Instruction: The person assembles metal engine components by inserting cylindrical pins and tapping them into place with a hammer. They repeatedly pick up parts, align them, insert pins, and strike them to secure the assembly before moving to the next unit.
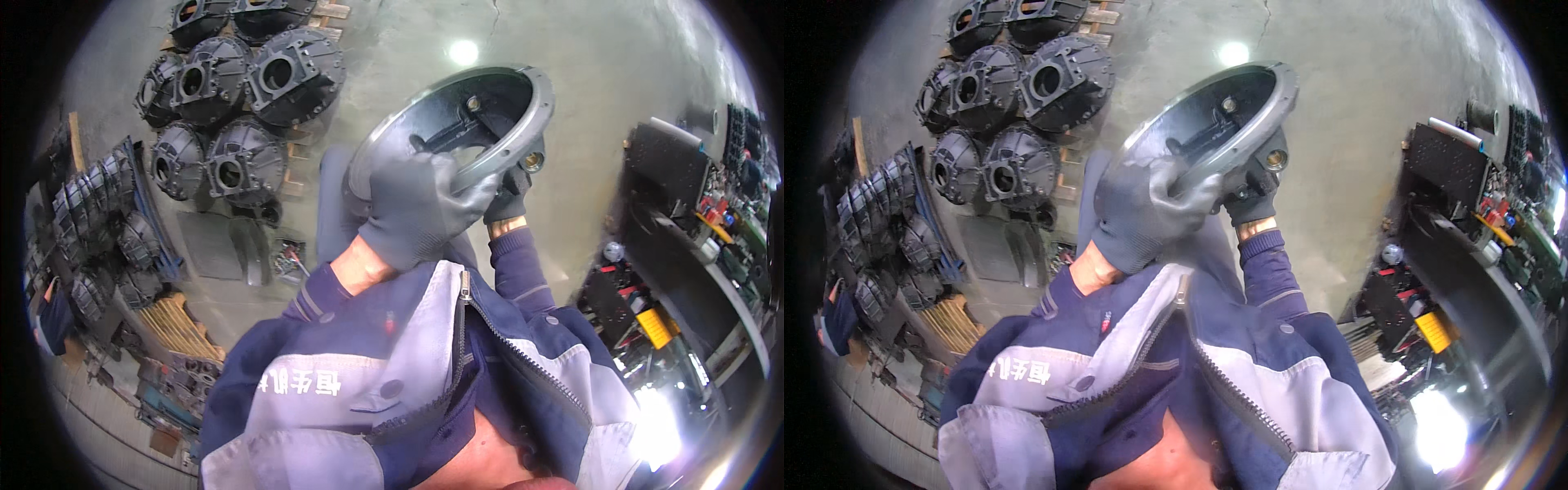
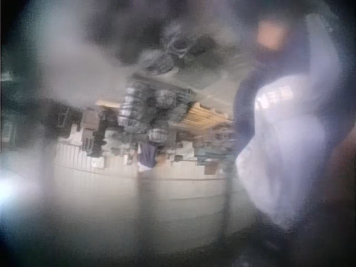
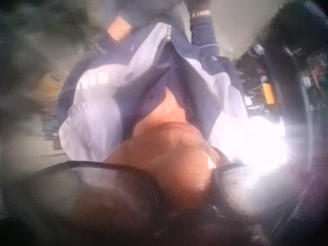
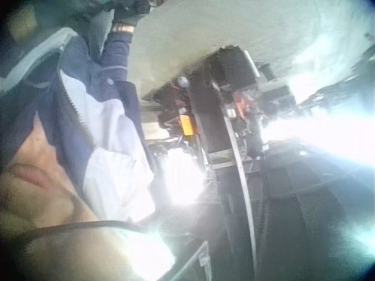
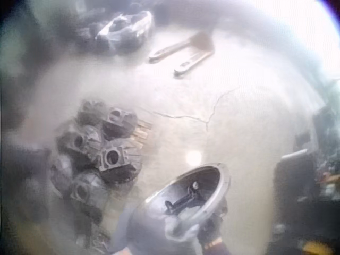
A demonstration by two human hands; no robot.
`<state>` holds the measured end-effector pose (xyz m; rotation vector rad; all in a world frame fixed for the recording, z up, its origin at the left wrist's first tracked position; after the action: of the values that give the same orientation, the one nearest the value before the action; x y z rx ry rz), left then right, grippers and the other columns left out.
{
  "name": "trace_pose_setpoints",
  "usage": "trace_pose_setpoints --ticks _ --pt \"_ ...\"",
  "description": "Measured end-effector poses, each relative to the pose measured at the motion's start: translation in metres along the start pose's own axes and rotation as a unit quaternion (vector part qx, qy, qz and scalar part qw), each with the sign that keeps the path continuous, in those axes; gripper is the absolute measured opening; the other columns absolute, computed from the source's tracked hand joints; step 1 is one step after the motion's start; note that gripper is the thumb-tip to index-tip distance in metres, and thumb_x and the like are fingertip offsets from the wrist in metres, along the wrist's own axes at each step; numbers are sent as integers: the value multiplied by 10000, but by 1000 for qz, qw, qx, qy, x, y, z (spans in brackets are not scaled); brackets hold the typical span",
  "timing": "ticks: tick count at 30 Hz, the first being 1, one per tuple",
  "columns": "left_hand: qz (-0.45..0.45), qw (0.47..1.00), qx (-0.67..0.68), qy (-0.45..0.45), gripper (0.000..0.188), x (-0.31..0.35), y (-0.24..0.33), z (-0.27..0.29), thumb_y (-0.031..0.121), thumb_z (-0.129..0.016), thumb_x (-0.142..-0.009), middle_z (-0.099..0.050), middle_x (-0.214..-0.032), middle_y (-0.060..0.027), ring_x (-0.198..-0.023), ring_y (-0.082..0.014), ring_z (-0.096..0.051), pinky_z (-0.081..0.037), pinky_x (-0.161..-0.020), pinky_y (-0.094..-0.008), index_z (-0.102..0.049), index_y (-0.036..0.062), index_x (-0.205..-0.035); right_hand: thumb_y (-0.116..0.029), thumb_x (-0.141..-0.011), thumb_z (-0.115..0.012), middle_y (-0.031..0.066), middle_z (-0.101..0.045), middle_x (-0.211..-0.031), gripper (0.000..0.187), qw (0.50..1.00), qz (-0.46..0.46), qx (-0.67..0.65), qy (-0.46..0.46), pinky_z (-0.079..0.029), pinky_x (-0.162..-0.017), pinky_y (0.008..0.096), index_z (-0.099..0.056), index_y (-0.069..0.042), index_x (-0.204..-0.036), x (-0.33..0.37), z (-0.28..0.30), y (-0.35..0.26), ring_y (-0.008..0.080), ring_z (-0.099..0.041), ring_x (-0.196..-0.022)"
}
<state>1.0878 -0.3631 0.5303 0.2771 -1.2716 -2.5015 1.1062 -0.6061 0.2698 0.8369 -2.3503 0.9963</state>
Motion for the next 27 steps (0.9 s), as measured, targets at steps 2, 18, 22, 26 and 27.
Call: trace_pose_setpoints --ticks 2,18,22,26,27 --pt "-58 998 0 22 411 -30 21 -15 429 -814 -767 -623 -568 -140 -514 -315 -636 -513 -533 -438 -641 87 -620 -355 -1067 -467 108 -654 -1325 444 990 -43 -100 -88 -527 -1045 438 -566 -79 -1400 -16 -9 -33 283 -643 -1192" --pt "-68 997 -36 -2 341 -346 44 -88 429 -785 -799 -640 -608 -125 -560 -314 -656 -521 -567 -431 -731 101 -719 -391 -1069 -489 121 -652 -1247 433 997 -2 67 24 -490 -1059 415 -592 -44 -1307 -259 -109 -226 270 -618 -1157" --pt "-14 999 -49 -2 340 -414 42 -95 429 -772 -798 -637 -602 -142 -554 -327 -658 -519 -565 -431 -748 97 -729 -409 -1047 -513 126 -646 -1210 443 992 4 128 -21 -491 -1034 422 -590 -42 -1283 -340 -136 -266 272 -614 -1121" --pt "35 992 -76 90 334 -475 37 -93 445 -760 -810 -655 -614 -137 -546 -298 -667 -520 -562 -412 -771 113 -848 -435 -1016 -550 133 -639 -1180 465 982 -97 115 -111 -495 -1006 427 -586 -42 -1262 -433 -180 -292 280 -609 -1092" --pt "50 990 -69 109 336 -482 36 -93 446 -765 -808 -658 -618 -135 -547 -298 -668 -520 -562 -411 -771 115 -867 -442 -1008 -560 135 -638 -1173 471 976 -124 125 -127 -496 -999 429 -585 -42 -1256 -455 -190 -296 282 -607 -1084"
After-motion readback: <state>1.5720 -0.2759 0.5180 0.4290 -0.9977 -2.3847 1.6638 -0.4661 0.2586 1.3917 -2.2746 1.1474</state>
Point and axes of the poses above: each hand's wrist, its own x-axis away from the middle knuckle, its own z-axis out of the back of the hand, y = z × x, the point moved 9 cm from there along -x, towards the middle knuckle
